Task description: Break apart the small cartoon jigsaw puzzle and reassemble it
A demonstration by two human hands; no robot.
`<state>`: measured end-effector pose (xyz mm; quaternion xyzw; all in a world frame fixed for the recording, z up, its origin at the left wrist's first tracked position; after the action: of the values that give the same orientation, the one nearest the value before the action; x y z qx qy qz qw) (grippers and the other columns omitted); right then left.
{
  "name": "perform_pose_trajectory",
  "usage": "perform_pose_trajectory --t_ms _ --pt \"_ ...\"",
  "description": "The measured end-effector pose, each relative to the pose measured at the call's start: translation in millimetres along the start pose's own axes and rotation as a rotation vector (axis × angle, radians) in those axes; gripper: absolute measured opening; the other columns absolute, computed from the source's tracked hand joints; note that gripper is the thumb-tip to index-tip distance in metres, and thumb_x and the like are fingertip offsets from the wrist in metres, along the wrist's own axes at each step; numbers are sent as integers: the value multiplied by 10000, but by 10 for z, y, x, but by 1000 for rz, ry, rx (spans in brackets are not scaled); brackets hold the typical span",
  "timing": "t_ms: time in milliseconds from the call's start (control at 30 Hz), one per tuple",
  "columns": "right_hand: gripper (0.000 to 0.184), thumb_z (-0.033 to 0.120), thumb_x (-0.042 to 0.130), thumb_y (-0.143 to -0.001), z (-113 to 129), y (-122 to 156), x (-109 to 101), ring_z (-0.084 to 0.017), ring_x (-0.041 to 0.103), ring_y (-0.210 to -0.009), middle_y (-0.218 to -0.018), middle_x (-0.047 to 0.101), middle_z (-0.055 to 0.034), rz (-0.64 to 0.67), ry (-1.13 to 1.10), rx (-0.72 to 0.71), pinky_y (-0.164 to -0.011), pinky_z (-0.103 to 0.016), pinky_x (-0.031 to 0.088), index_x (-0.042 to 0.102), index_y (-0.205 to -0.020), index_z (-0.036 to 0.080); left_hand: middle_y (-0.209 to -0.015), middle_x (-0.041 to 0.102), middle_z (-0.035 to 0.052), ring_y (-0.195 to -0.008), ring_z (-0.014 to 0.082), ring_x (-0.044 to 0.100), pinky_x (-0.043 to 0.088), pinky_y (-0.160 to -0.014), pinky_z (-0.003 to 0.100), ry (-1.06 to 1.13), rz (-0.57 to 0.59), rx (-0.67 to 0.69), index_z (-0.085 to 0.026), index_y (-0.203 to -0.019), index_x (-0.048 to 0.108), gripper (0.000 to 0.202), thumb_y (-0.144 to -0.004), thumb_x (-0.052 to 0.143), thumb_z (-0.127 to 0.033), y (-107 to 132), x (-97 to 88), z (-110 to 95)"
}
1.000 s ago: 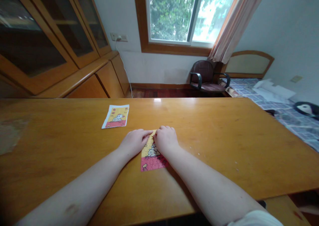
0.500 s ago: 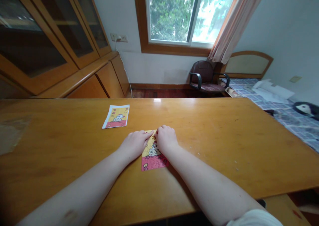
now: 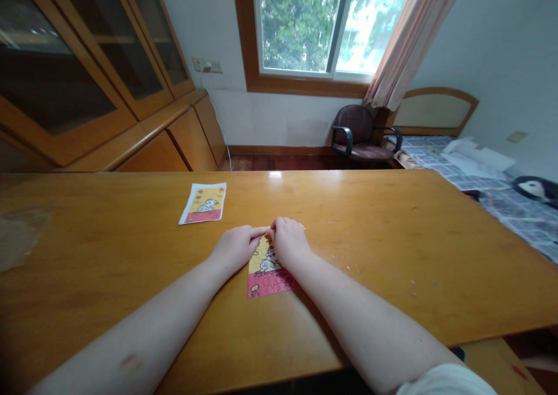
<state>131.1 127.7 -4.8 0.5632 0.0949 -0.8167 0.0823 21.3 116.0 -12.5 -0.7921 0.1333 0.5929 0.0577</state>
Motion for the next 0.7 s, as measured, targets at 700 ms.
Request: perform_pose_trajectory --t_ms 700 --pt "194 165 558 -850 131 17 -165 -180 562 -884 -916 685 -54 -28 -40 -387 -850 -310 381 721 -940 218 -1080 712 -9 -963 214 645 484 -801 300 122 -44 -36 -345 -1124 666 321 -869 470 -341 -14 -38 39"
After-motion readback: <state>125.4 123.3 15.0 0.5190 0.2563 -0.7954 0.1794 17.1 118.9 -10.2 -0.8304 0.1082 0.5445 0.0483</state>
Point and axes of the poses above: each hand's wrist, its own y-axis away from the middle knuckle, its own x-axis out of the palm, z = x × y, the point moved 9 cm from there along -y, towards the middle knuckle
